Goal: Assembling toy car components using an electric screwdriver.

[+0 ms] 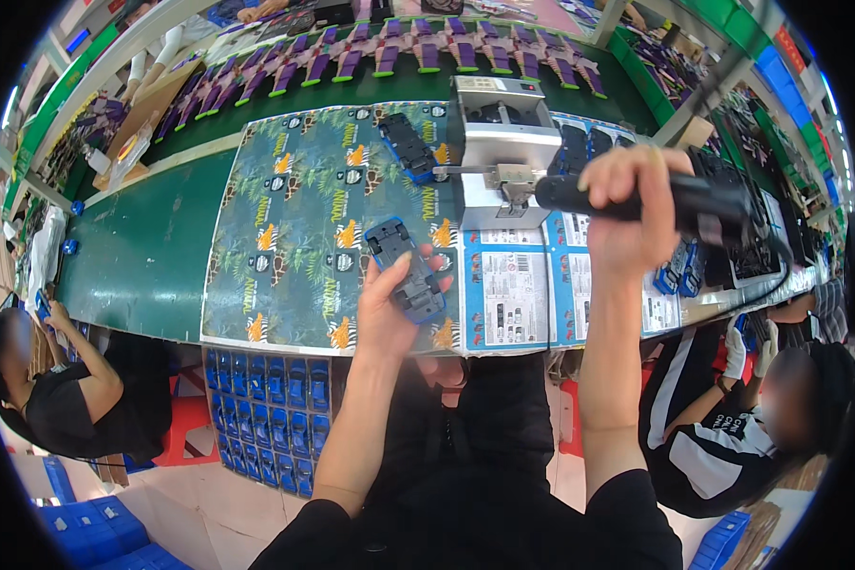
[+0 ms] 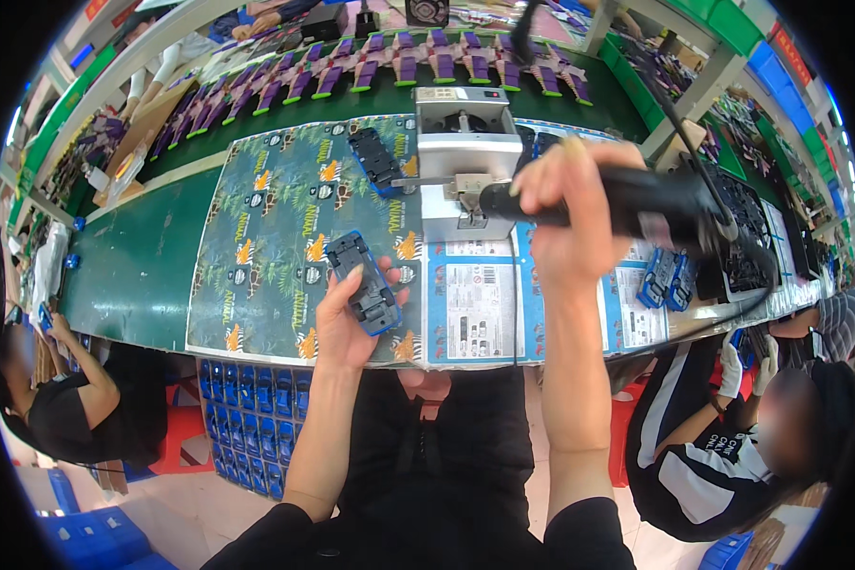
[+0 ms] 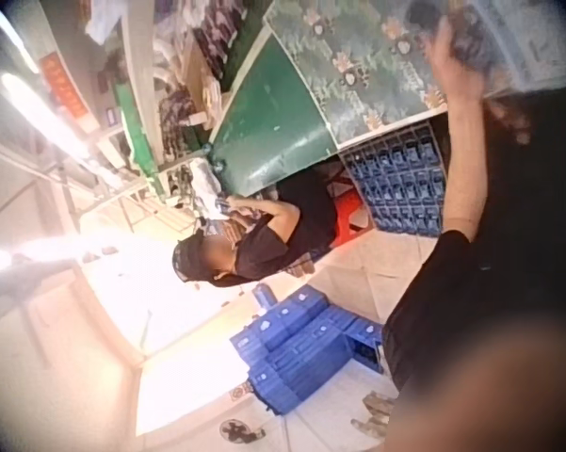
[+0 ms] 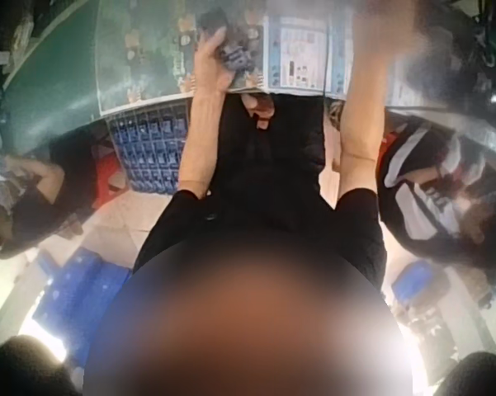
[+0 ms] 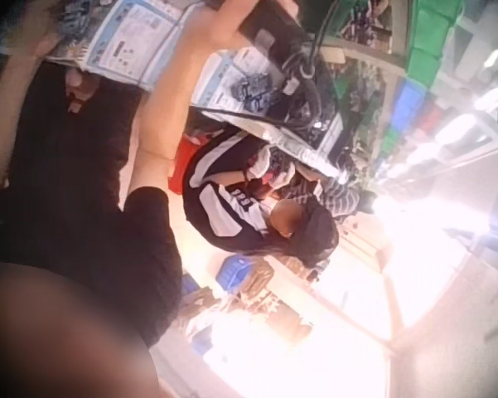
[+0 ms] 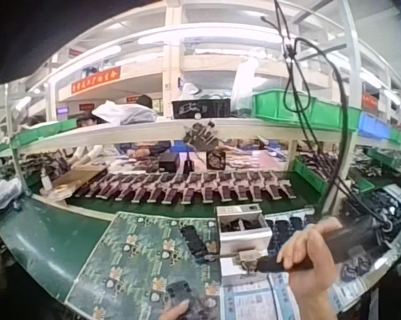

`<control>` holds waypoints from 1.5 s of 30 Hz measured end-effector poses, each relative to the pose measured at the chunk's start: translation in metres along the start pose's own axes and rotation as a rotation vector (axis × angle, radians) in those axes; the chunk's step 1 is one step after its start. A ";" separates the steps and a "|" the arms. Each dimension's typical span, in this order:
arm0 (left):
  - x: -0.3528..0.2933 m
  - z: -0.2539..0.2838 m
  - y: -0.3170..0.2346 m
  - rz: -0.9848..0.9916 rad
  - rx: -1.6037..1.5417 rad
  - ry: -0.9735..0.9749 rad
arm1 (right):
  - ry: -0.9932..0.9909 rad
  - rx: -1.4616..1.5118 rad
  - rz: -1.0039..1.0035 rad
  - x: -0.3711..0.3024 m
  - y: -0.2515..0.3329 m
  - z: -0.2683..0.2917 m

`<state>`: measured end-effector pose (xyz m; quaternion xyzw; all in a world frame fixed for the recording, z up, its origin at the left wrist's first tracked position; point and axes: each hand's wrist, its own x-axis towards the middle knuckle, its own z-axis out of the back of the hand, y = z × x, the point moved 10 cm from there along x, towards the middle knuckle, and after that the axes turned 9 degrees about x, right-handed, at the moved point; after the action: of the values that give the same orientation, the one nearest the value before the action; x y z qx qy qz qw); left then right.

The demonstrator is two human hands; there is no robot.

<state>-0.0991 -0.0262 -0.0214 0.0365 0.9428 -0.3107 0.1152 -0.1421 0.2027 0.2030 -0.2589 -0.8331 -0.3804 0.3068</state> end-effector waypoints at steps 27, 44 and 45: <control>0.008 -0.003 0.001 -0.068 0.309 0.038 | -0.002 0.252 -0.444 -0.086 -0.044 -0.048; 0.009 -0.012 0.010 0.054 0.281 0.037 | 0.336 0.146 -0.510 -0.105 -0.067 -0.071; 0.009 -0.011 0.009 0.059 0.286 0.035 | 0.335 0.151 -0.511 -0.105 -0.068 -0.071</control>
<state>-0.1089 -0.0123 -0.0199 0.0853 0.8892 -0.4378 0.1016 -0.0932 0.0864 0.1336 0.0488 -0.8350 -0.4195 0.3527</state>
